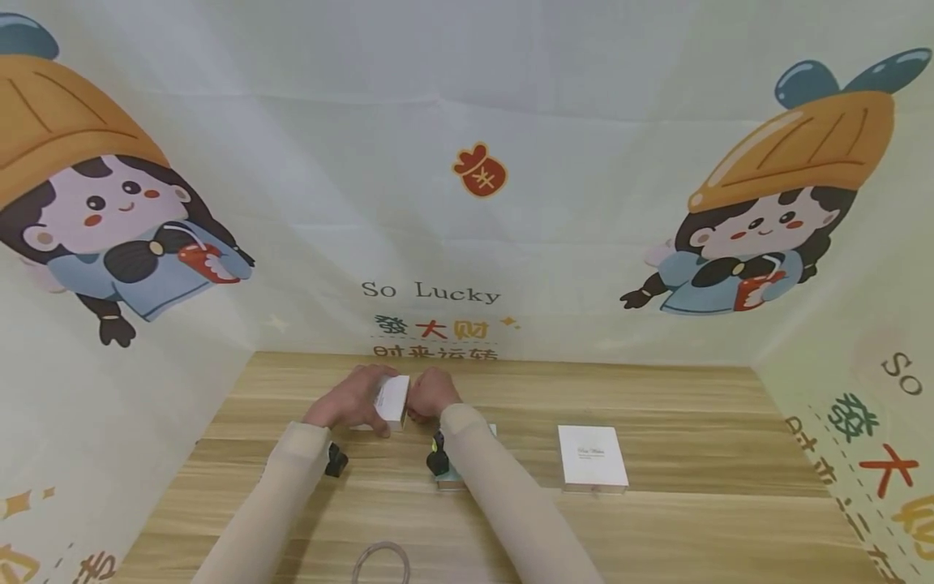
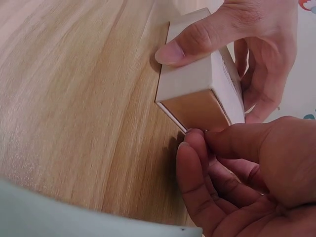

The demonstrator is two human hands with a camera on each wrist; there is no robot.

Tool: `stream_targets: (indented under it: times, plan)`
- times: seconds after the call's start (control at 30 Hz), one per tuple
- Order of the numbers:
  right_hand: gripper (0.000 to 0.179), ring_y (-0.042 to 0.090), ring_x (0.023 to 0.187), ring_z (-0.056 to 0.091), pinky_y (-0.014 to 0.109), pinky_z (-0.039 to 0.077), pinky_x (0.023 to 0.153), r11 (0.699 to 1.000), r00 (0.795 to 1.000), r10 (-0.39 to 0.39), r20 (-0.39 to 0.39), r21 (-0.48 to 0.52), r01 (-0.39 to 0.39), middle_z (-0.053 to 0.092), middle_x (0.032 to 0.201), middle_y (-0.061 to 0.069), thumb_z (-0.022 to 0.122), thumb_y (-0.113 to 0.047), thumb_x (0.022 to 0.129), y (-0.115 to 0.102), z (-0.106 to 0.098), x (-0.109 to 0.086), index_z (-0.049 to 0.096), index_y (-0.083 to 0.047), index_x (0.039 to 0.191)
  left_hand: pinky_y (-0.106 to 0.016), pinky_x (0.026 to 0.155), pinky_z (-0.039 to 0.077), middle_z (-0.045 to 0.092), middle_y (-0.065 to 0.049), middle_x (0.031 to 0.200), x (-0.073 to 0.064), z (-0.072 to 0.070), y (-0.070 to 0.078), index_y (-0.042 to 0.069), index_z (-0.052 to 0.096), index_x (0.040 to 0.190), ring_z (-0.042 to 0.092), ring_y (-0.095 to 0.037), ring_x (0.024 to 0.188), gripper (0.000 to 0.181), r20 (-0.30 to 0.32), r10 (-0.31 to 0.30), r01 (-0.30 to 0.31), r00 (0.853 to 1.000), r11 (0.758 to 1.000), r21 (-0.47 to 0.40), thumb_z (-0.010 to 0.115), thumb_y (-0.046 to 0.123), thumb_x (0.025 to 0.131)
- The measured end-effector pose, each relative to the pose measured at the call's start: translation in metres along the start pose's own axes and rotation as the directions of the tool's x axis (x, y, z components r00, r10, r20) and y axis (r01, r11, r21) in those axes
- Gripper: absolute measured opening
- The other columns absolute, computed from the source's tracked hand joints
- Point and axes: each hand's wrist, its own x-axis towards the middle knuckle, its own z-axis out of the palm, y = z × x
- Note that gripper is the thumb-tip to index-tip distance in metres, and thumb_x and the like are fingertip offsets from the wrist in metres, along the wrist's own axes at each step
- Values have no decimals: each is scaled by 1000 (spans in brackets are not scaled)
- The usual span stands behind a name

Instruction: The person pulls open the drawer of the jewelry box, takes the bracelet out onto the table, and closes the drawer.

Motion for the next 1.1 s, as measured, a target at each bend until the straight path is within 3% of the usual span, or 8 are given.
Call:
stream_targets:
  times: [0.27, 0.53, 0.7, 0.83, 0.97, 1.1]
  plan:
    - [17, 10, 51, 54, 20, 41, 48, 1000, 1000, -30, 6, 1, 30, 67, 60, 7, 65, -3, 86, 2, -3, -6, 75, 2, 73, -48, 107, 48, 59, -11, 139, 0, 1, 1, 9, 53, 145, 51, -28, 122, 102, -14, 25, -25, 1000, 1000, -11, 98, 9, 53]
    - [9, 13, 66, 61, 26, 55, 59, 999, 999, -35, 12, 13, 35, 73, 81, 7, 72, -15, 88, 4, -14, -8, 74, -6, 88, -53, 114, 42, 52, -18, 151, -2, -1, -2, 5, 46, 152, 49, -36, 136, 110, -16, 100, -100, 995, 995, -1, 99, 15, 56]
    - [25, 15, 84, 65, 31, 56, 76, 995, 997, -78, 14, -65, 78, 75, 102, 7, 71, -25, 91, 1, -22, -6, 72, -9, 109, -62, 121, 30, 39, -20, 162, -7, -6, -5, 6, 37, 157, 32, -46, 150, 121, -18, 142, -142, 990, 990, 20, 101, 23, 56]
    - [41, 23, 104, 67, 40, 56, 92, 989, 992, -119, 30, -82, 122, 72, 119, 11, 71, -30, 91, -3, -27, -6, 67, -9, 126, -66, 122, 21, 31, -22, 166, -13, -12, -5, 9, 36, 158, 16, -49, 155, 120, -69, 180, -179, 981, 984, 15, 100, 31, 59]
    - [53, 30, 118, 64, 47, 54, 100, 988, 990, -123, 62, -83, 128, 66, 132, 14, 73, -34, 92, -6, -30, -10, 60, -12, 138, -66, 121, 26, 27, -24, 166, -24, -13, -7, 10, 35, 159, 19, -48, 154, 113, -140, 146, -150, 979, 988, -21, 95, 37, 67]
    - [59, 32, 125, 61, 49, 51, 105, 987, 987, -132, 90, -77, 139, 61, 141, 14, 74, -34, 92, -6, -30, -12, 56, -13, 143, -65, 114, 37, 33, -29, 160, -37, -4, -8, 3, 33, 158, 33, -49, 146, 105, -204, 13, -31, 979, 996, -88, 88, 42, 78]
